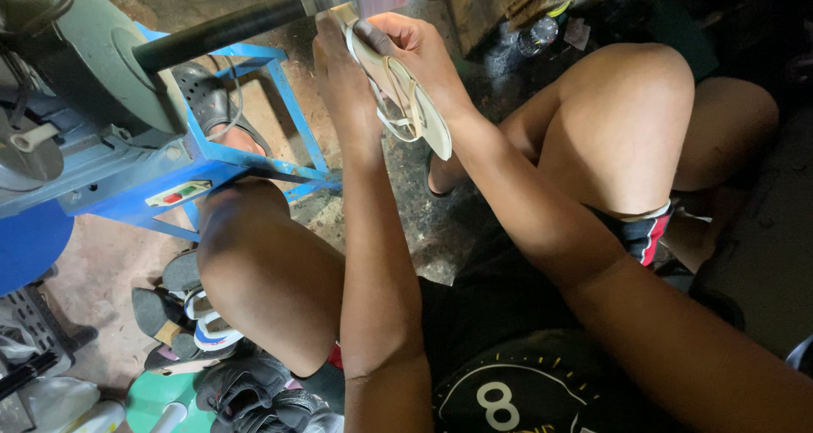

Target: The person sits on the floor and uses a rotating grinding wheel to smooth the edges of several light-colored flip-flops. They hold the sandals against the spinning wheel, rotating them to grind different sides of the sole and strap.

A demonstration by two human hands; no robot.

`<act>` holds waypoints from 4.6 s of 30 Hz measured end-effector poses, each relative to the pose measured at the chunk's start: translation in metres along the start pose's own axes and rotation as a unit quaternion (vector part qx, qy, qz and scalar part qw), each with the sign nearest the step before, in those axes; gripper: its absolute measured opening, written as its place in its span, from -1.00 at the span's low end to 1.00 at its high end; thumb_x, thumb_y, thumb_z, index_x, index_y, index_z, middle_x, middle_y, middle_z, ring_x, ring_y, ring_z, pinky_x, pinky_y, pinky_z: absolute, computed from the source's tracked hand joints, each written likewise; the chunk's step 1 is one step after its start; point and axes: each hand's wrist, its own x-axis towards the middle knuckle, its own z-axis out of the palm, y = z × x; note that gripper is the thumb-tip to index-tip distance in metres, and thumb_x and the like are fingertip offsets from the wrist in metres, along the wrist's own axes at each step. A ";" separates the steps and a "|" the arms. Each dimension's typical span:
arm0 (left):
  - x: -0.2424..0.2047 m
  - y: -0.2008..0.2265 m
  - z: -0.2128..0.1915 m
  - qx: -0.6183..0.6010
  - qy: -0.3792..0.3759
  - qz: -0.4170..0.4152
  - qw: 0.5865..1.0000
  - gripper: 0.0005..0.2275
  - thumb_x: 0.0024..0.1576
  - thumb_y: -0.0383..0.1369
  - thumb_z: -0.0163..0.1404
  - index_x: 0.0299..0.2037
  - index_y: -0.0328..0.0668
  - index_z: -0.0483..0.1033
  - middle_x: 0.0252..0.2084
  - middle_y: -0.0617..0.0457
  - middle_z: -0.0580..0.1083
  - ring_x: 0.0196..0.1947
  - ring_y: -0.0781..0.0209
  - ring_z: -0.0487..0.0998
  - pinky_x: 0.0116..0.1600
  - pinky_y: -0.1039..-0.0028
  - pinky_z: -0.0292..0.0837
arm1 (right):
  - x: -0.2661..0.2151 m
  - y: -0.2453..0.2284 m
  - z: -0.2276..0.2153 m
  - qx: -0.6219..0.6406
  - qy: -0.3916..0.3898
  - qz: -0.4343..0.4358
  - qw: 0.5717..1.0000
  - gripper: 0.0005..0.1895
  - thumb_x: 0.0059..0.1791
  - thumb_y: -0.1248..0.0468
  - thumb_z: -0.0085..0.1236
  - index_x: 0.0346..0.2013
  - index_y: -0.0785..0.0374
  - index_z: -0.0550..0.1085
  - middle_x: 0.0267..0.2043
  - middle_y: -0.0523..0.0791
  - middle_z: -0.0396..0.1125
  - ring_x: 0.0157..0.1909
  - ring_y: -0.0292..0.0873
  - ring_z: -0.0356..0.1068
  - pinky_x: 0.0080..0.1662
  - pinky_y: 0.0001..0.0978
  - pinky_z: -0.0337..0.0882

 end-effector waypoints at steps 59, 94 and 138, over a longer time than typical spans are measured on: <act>-0.088 0.057 -0.016 -0.384 -0.265 -0.139 0.874 -0.51 0.39 -0.08 -0.24 0.39 -0.25 0.29 -0.07 -0.01 0.52 -0.19 0.21 0.53 -0.15 0.40 0.48 | -0.114 -0.059 0.009 -0.092 0.041 -0.204 0.974 -0.63 0.13 0.62 0.13 0.21 0.37 0.42 -0.12 -0.18 0.32 -0.25 -0.43 0.31 -0.12 -0.63 0.41; -0.087 0.082 -0.042 -0.273 -0.332 0.023 0.903 -0.47 0.41 -0.09 -0.13 0.48 -0.26 0.25 0.13 -0.01 0.46 0.12 0.22 0.49 0.24 0.42 0.42 | -0.118 -0.075 0.024 -0.107 0.076 -0.142 0.981 -0.82 0.12 0.49 0.19 0.02 0.35 0.48 -0.24 -0.16 0.38 -0.36 -0.39 0.39 -0.31 -0.56 0.44; -0.001 -0.003 -0.001 -0.207 0.002 -0.082 0.975 -0.42 0.19 0.09 -0.07 0.15 -0.33 0.37 -0.21 -0.05 0.52 -0.32 0.20 0.63 -0.49 0.48 0.55 | -0.003 0.009 -0.010 -0.002 -0.055 0.048 0.997 -0.63 0.17 0.19 0.17 0.24 0.27 0.43 0.00 -0.19 0.33 -0.04 -0.34 0.35 -0.05 -0.49 0.46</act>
